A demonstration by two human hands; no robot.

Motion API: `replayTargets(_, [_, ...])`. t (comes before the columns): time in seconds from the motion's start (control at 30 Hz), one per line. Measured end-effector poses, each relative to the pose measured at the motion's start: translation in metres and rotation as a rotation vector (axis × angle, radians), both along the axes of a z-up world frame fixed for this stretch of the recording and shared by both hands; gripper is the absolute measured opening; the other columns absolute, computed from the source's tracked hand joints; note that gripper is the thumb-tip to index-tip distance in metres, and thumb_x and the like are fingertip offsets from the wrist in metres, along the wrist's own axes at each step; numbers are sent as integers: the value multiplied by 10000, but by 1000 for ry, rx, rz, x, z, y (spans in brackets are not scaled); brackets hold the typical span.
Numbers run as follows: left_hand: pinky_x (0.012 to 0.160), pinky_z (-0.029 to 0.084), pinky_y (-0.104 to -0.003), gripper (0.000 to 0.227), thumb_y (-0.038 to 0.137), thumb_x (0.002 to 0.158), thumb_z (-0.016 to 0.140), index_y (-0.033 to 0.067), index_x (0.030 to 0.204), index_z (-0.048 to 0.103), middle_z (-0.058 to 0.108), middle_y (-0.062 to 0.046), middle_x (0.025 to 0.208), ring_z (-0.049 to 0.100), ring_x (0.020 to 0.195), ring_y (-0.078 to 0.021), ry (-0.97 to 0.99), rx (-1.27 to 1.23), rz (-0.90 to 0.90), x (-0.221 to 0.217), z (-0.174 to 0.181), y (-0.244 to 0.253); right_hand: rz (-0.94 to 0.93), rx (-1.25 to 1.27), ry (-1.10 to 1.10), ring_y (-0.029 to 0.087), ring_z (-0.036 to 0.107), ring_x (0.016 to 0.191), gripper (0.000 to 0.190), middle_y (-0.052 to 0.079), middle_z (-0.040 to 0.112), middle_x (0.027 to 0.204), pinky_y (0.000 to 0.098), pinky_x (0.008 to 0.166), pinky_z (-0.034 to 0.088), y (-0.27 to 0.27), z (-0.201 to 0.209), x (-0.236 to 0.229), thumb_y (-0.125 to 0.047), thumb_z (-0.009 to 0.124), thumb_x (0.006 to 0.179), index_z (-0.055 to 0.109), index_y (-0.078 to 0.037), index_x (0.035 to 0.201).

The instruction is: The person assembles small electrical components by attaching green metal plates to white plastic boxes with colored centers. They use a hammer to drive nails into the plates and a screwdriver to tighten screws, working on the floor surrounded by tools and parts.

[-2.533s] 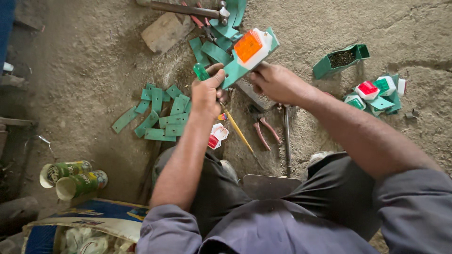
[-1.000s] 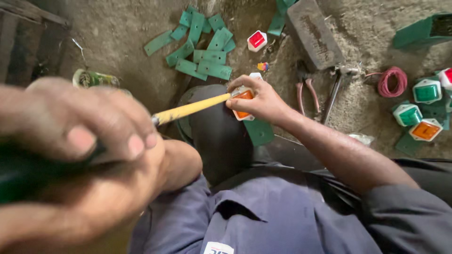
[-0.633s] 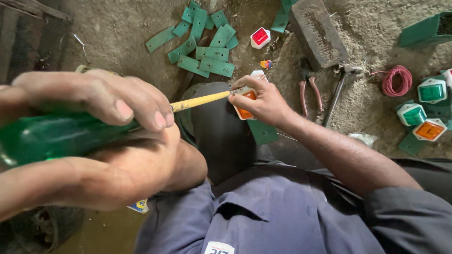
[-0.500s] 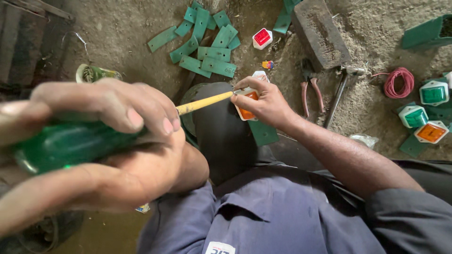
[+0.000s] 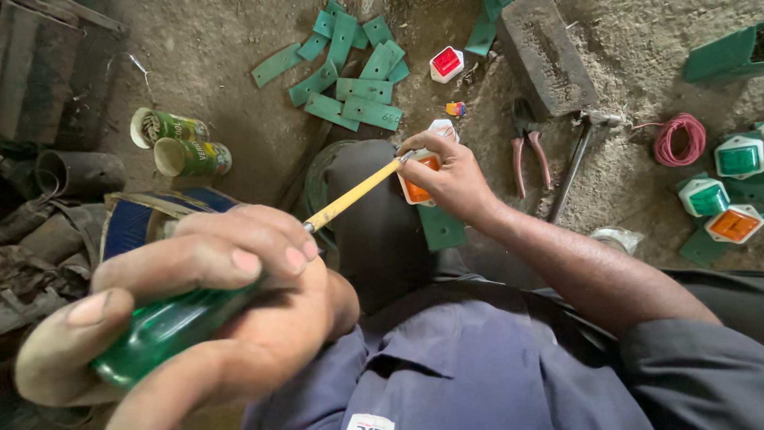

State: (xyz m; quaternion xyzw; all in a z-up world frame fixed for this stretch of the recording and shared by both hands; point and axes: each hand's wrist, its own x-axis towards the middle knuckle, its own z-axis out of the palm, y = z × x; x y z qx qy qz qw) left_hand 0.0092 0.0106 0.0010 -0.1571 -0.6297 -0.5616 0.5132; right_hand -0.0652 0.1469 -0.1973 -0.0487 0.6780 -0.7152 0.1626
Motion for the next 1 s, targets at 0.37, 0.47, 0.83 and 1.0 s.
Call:
replayTargets(0.37, [537,529,-361,648,554,1108,258,-4,1404,405,600,-195,797,575,585,-248,16,352,-361,-9,13,13,-24,2,-13,88,677,905,236,41,711,967,280,787,586,-3,-4,-1,-191,714,900,696,-71,1103])
replayTargets(0.47, [539,512,-370,654,591,1105,201,21,1248,489,606,-141,720,562,578,-227,-179,219,-703,-21,18,-15,-24,-1,-1,86,674,912,245,40,722,975,275,788,579,-4,-6,-1,-212,725,905,700,-69,1102])
replayTargets(0.83, [514,478,-391,496,478,1136,389,-3,1166,509,593,-144,695,524,527,-198,-121,121,-236,-24,-11,-21,-103,25,123,99,658,931,254,67,719,972,283,818,555,-12,-35,-7,-245,744,913,708,-59,1082])
replayTargets(1.0, [465,480,-391,405,410,1100,476,9,1105,526,623,-117,617,533,472,-146,-229,217,-935,-50,16,-26,-69,21,-93,96,642,846,270,66,713,888,295,749,548,-11,-30,-11,-264,732,890,702,-80,1085])
